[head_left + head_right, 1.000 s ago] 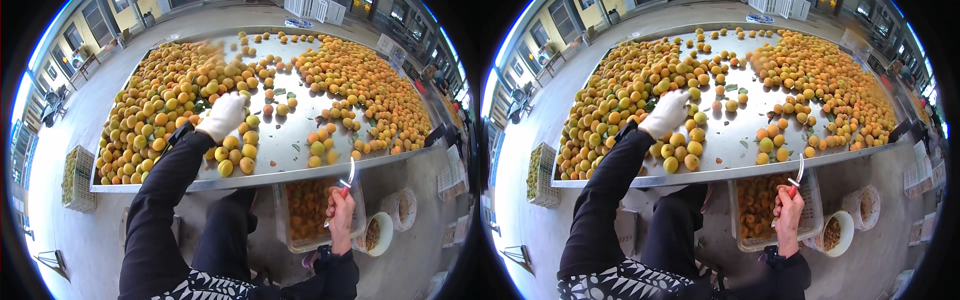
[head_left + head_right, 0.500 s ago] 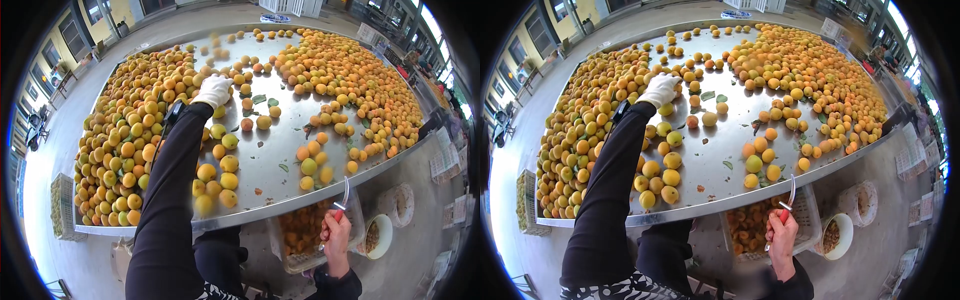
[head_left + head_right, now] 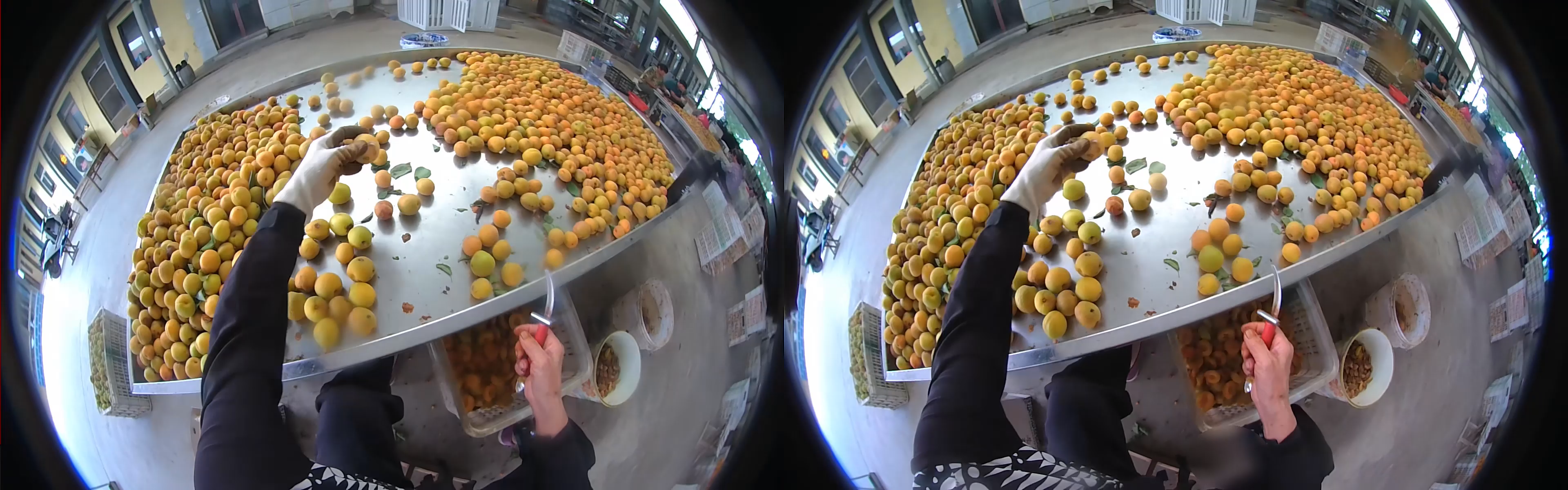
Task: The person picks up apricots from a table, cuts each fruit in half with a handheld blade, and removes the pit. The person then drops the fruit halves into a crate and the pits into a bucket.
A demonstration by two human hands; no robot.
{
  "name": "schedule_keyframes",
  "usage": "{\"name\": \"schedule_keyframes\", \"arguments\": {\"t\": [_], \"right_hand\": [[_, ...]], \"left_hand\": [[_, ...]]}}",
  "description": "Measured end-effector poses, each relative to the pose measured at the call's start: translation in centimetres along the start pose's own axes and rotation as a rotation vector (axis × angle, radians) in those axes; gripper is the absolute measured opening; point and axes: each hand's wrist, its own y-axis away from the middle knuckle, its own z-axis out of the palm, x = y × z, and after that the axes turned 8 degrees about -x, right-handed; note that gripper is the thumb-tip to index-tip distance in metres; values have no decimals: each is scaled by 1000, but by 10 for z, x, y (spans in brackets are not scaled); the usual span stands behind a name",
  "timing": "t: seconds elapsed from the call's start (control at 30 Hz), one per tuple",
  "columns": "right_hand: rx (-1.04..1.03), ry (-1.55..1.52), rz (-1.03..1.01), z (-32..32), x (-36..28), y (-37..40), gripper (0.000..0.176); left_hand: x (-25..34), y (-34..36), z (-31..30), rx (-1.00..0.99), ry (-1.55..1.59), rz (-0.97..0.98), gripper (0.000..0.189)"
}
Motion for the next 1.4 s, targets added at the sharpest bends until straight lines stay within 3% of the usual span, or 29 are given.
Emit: {"name": "schedule_keyframes", "arguments": {"t": [0.1,0.27,0.3,0.53,0.63,0.77,0.87,0.97,1.0,1.17,1.3,1.4], "right_hand": [[-56,-21,-104,1,-1,1,16],[-83,-1,-285,30,-38,32,21],[-128,-15,-322,33,-45,40,21],[-195,-154,-398,33,-65,91,26],[-205,-169,-364,28,-69,119,29],[-158,-152,-383,20,-61,162,30],[-124,1,-379,9,-50,202,31],[-94,150,-328,-1,-31,237,32],[-78,218,-340,-5,-23,247,33],[-36,287,-356,-11,12,277,28],[-51,390,-408,-4,16,291,23],[-101,533,-588,13,5,298,27]], "left_hand": [[47,56,59,-165,308,29,40],[69,119,140,-410,325,54,51],[72,130,159,-417,353,68,66],[67,186,236,-550,741,-1,59],[69,216,259,-487,596,-44,61],[68,252,274,-555,560,23,59],[71,277,280,-525,525,-17,57],[72,304,280,-496,702,-176,57],[63,310,280,-498,769,-147,58],[89,348,273,-502,656,-187,64],[104,371,271,-429,551,-131,75],[108,382,270,-328,489,-86,79]]}}
